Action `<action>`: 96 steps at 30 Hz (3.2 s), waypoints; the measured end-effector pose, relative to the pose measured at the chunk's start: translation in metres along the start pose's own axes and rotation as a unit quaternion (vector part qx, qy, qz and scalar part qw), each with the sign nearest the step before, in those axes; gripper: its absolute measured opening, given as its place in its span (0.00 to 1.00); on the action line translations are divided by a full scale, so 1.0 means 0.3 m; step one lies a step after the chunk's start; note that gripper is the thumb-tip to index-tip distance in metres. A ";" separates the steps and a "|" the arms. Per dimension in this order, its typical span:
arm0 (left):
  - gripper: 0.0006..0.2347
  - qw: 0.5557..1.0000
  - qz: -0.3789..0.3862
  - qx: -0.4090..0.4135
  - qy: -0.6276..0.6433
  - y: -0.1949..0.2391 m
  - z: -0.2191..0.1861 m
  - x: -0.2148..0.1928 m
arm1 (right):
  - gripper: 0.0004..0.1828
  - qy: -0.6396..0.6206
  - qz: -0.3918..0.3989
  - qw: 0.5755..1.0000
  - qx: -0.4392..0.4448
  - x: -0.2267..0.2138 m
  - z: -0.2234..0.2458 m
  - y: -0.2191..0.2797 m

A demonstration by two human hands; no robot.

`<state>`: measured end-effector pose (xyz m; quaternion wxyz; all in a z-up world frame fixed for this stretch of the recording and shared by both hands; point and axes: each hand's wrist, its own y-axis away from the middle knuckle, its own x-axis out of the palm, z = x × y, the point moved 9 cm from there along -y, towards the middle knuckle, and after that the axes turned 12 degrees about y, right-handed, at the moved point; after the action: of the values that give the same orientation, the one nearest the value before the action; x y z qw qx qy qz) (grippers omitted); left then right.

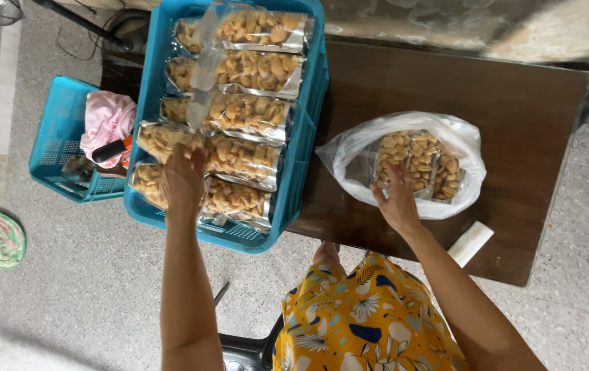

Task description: The person unpacks a roll of white plastic bags and places one on a table. They then transfer multiple pre-sealed packets of snacks from a blue basket into the white bag, arranging them in rows.

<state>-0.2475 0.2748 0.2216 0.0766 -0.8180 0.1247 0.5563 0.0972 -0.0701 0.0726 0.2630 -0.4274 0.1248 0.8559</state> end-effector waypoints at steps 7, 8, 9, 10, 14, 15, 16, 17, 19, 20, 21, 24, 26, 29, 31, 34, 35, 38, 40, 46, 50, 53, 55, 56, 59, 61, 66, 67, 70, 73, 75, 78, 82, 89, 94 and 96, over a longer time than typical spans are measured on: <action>0.10 0.943 -0.081 0.123 0.298 0.083 -0.254 -0.344 | 0.53 -0.074 0.033 0.995 -0.063 -0.131 0.319 0.008; 0.10 0.935 -0.101 0.131 0.315 0.158 -0.317 -0.395 | 0.56 -0.072 0.000 0.993 -0.095 -0.173 0.375 0.019; 0.11 0.925 -0.120 0.139 0.332 0.233 -0.384 -0.431 | 0.59 -0.068 -0.032 0.989 -0.127 -0.213 0.426 0.034; 0.10 0.915 -0.108 0.130 0.366 0.294 -0.449 -0.429 | 0.63 -0.066 -0.065 0.983 -0.160 -0.254 0.469 0.047; 0.06 0.817 0.050 0.043 0.573 0.492 -0.686 -0.226 | 0.66 -0.008 -0.138 0.983 -0.124 -0.347 0.435 0.099; 0.06 0.807 0.098 0.002 0.583 0.516 -0.723 -0.148 | 0.67 0.014 -0.129 0.987 -0.089 -0.347 0.378 0.111; 0.07 0.747 0.175 -0.006 0.642 0.530 -0.789 -0.053 | 0.68 0.034 -0.119 0.991 -0.055 -0.341 0.313 0.134; 0.09 0.677 0.250 -0.015 0.693 0.545 -0.858 0.044 | 0.62 0.029 -0.129 0.991 -0.026 -0.338 0.251 0.162; 0.08 0.580 0.311 -0.219 0.720 0.613 -0.913 0.303 | 0.50 0.019 -0.156 0.987 0.029 -0.316 0.132 0.192; 0.09 0.580 0.344 -0.236 0.700 0.638 -0.945 0.396 | 0.51 0.038 -0.099 0.990 0.089 -0.285 0.050 0.212; 0.10 0.578 0.376 -0.253 0.679 0.664 -0.963 0.490 | 0.51 0.057 -0.041 0.986 0.148 -0.269 -0.035 0.248; 0.16 0.516 0.427 -0.271 0.692 0.676 -0.966 0.793 | 0.51 0.024 -0.018 0.981 0.192 -0.242 -0.152 0.334; 0.20 0.606 0.441 -0.251 0.613 0.616 -0.839 1.007 | 0.52 -0.005 -0.006 0.981 0.195 -0.203 -0.199 0.361; 0.19 0.893 0.283 0.028 0.348 0.433 -0.645 1.196 | 0.56 -0.026 0.107 0.959 0.260 -0.073 -0.288 0.345; 0.18 0.925 0.302 -0.010 0.232 0.432 -0.502 1.372 | 0.55 -0.050 0.224 0.910 0.347 0.064 -0.361 0.295; 0.20 0.940 0.287 -0.074 0.172 0.456 -0.378 1.516 | 0.52 -0.009 0.261 0.914 0.309 0.180 -0.364 0.131; 0.21 0.941 0.275 -0.097 0.172 0.468 -0.358 1.541 | 0.51 0.014 0.260 0.921 0.290 0.216 -0.352 0.068; 0.33 0.949 0.187 -0.023 0.255 0.467 -0.379 1.501 | 0.49 0.085 0.251 0.932 0.248 0.316 -0.304 -0.061; 0.33 0.943 0.254 -0.071 0.205 0.506 -0.368 1.510 | 0.47 0.136 0.240 0.932 0.237 0.374 -0.285 -0.105; 0.40 0.925 0.315 -0.105 0.184 0.510 -0.357 1.494 | 0.46 0.325 0.065 0.934 0.129 0.454 -0.246 -0.155; 0.40 0.916 0.340 -0.122 0.177 0.502 -0.403 1.441 | 0.44 0.240 0.196 0.921 0.236 0.555 -0.320 -0.113; 0.38 0.907 0.363 -0.104 0.185 0.506 -0.475 1.340 | 0.45 0.249 0.167 0.926 0.231 0.540 -0.329 -0.126; 0.33 0.942 0.310 0.017 0.126 0.481 -0.588 1.190 | 0.45 0.256 0.147 0.931 0.217 0.529 -0.332 -0.133; 0.32 0.953 0.278 0.074 0.093 0.469 -0.641 1.092 | 0.48 0.225 0.143 0.943 0.201 0.519 -0.332 -0.138; 0.20 0.910 0.305 0.045 0.277 0.539 -0.688 0.776 | 0.50 0.115 0.150 0.962 0.199 0.453 -0.338 -0.106; 0.16 0.941 0.091 0.152 0.289 0.511 -0.655 0.426 | 0.47 0.051 0.089 0.977 0.184 0.335 -0.333 -0.074; 0.34 0.986 -0.166 -0.024 0.016 0.308 -0.156 -0.139 | 0.42 0.001 0.002 0.996 0.088 0.107 -0.303 0.041; 0.39 0.983 -0.177 0.014 -0.038 0.307 -0.149 -0.193 | 0.43 0.014 0.007 0.996 0.084 0.090 -0.291 0.071; 0.41 0.997 -0.025 0.007 -0.074 0.351 -0.103 -0.101 | 0.45 0.058 0.038 0.995 0.075 0.064 -0.251 0.089; 0.32 0.981 0.052 -0.144 -0.120 0.367 0.078 -0.025 | 0.43 0.014 0.067 0.994 0.084 0.039 -0.170 0.089; 0.19 0.978 0.072 -0.174 -0.087 0.361 0.145 0.023 | 0.41 -0.032 0.080 0.991 0.103 0.023 -0.107 0.052; 0.10 0.995 -0.084 -0.053 0.022 0.356 0.110 -0.117 | 0.41 -0.058 0.100 0.988 0.103 -0.022 0.004 0.031; 0.20 0.895 -0.238 0.004 0.377 0.402 0.021 -0.404 | 0.52 -0.052 0.045 0.997 -0.044 -0.152 0.283 0.009; 0.06 0.802 -0.061 0.019 0.594 0.658 -0.496 -0.298 | 0.70 -0.005 -0.175 0.959 -0.221 -0.393 0.581 0.071; 0.11 0.681 0.222 -0.107 0.689 0.646 -0.882 0.188 | 0.55 0.103 -0.173 0.979 -0.028 -0.437 0.205 0.141; 0.10 0.528 0.305 -0.259 0.749 0.671 -0.982 0.389 | 0.60 0.130 -0.275 0.946 -0.108 -0.486 0.112 0.213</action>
<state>-0.0022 -0.0096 0.2247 -0.4345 -0.8303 0.2290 -0.2634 0.1115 -0.1586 0.2085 0.4223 -0.5788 -0.0573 0.6953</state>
